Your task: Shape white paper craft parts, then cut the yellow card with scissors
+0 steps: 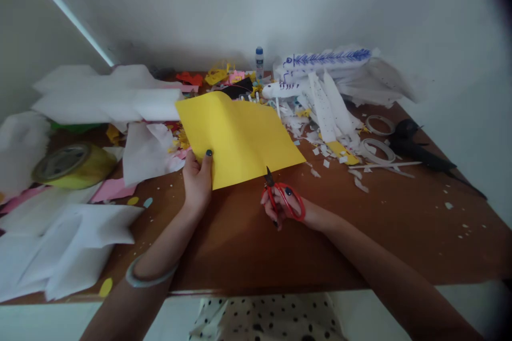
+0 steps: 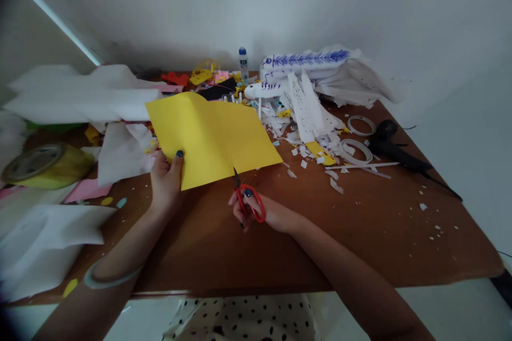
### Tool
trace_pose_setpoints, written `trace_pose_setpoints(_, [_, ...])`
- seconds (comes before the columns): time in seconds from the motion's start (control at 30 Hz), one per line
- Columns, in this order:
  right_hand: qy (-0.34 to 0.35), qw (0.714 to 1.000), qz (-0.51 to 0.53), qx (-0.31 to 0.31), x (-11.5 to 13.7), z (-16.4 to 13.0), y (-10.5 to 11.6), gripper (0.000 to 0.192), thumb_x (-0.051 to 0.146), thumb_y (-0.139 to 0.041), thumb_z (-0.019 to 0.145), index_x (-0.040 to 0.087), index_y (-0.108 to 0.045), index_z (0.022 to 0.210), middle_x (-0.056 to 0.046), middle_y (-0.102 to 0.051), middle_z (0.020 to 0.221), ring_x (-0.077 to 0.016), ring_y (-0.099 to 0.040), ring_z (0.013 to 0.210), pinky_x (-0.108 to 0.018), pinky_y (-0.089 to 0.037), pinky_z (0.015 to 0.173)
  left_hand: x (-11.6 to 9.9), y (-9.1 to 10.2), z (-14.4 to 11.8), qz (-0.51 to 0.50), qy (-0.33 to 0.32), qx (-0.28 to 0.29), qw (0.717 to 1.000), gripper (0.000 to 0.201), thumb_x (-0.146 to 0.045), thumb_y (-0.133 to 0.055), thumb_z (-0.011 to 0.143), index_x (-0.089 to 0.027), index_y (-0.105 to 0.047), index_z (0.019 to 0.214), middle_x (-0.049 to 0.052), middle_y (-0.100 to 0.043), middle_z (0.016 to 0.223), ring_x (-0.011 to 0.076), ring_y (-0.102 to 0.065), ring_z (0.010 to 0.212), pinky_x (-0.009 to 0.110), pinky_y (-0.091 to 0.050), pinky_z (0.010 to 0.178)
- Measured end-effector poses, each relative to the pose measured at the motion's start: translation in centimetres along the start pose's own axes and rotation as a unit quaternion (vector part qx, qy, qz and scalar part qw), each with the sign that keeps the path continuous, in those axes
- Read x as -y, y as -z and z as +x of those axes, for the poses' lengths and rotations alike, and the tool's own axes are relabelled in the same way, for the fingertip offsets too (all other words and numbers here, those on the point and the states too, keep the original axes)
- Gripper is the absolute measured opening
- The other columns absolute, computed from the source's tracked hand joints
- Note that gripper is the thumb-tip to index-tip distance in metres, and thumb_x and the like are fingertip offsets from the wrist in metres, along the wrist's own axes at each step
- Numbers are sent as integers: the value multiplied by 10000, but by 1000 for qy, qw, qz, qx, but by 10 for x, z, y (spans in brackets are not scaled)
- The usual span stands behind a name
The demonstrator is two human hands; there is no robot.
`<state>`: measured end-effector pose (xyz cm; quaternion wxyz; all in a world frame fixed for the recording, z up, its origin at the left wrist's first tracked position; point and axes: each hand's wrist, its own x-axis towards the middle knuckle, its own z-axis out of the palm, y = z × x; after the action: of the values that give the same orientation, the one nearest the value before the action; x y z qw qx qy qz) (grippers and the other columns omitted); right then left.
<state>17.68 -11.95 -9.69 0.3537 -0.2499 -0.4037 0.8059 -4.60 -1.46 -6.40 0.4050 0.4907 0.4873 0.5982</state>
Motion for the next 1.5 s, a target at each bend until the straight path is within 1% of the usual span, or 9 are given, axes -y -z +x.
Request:
trace_pose_setpoints(0.3, [7, 1000, -5, 0, 2, -1, -1, 538, 679, -483, 829, 183, -514, 1035, 12, -552, 690, -117, -560, 593, -266, -528, 540, -4, -2, -1, -23, 17, 3, 1000, 349, -389, -655, 797, -165, -570, 1051, 82, -701, 998, 182, -686, 827, 314, -571, 779])
trace_pose_setpoints(0.43, [6, 1000, -9, -3, 3, -2, -4, 576, 700, -475, 818, 175, -509, 1051, 7, -554, 708, -112, -562, 598, -260, -521, 546, -5, -2, -2, -33, 15, 4, 999, 335, -374, -656, 801, -168, -573, 1051, 84, -694, 1030, 184, -687, 847, 330, -569, 802])
trace_pose_setpoints(0.6, [7, 1000, -10, -5, 4, -2, -4, 599, 724, -474, 800, 176, -503, 1041, 8, -547, 694, -119, -552, 601, -276, -524, 546, -6, -3, -3, -27, 19, 9, 999, 345, -387, -657, 795, -170, -574, 1051, 74, -697, 1013, 187, -687, 860, 326, -568, 806])
trace_pose_setpoints(0.77, [11, 1000, -23, -4, 4, -1, -3, 630, 746, -459, 788, 173, -498, 1048, 3, -551, 703, -112, -549, 584, -268, -527, 542, -4, -3, -3, -18, 12, 13, 1000, 344, -397, -648, 805, -177, -580, 1060, 81, -695, 1045, 190, -685, 869, 332, -563, 819])
trace_pose_setpoints(0.97, [17, 1000, -12, 12, 2, 0, 0, 588, 714, -443, 822, 175, -503, 1051, 5, -547, 702, -119, -561, 593, -268, -531, 533, -2, -2, -3, -21, 1, 14, 1000, 344, -389, -639, 821, -187, -579, 1093, 83, -684, 1086, 183, -681, 869, 323, -568, 804])
trace_pose_setpoints(1.07, [14, 1000, -6, 12, 1, 0, 0, 538, 674, -449, 849, 177, -500, 1050, 11, -541, 703, -114, -563, 591, -265, -534, 540, -1, -2, -3, -16, -5, 14, 1000, 349, -387, -641, 823, -184, -578, 1100, 85, -684, 1084, 180, -680, 872, 322, -566, 812])
trace_pose_setpoints(1.23, [9, 1000, -7, 5, 1, -1, -1, 567, 696, -461, 827, 177, -501, 1052, 10, -543, 698, -120, -565, 602, -267, -534, 538, -2, -2, -4, -19, -1, 12, 1000, 344, -386, -642, 823, -186, -574, 1095, 95, -678, 1116, 185, -679, 898, 326, -557, 829])
trace_pose_setpoints(1.4, [-3, 1000, -9, -1, 1, 0, -1, 589, 714, -481, 803, 174, -507, 1036, 11, -541, 681, -121, -559, 596, -268, -532, 536, -2, -3, -4, -20, 0, 10, 1000, 370, -403, -647, 813, -182, -572, 1100, 96, -681, 1114, 194, -684, 899, 321, -565, 805])
trace_pose_setpoints(1.5, [-15, 1000, -9, -9, 0, 1, 0, 568, 702, -478, 814, 179, -503, 1034, 14, -536, 670, -124, -556, 587, -269, -528, 527, -1, -2, -4, -9, -2, 15, 1000, 366, -417, -636, 821, -186, -570, 1097, 93, -680, 1118, 199, -684, 911, 323, -564, 810])
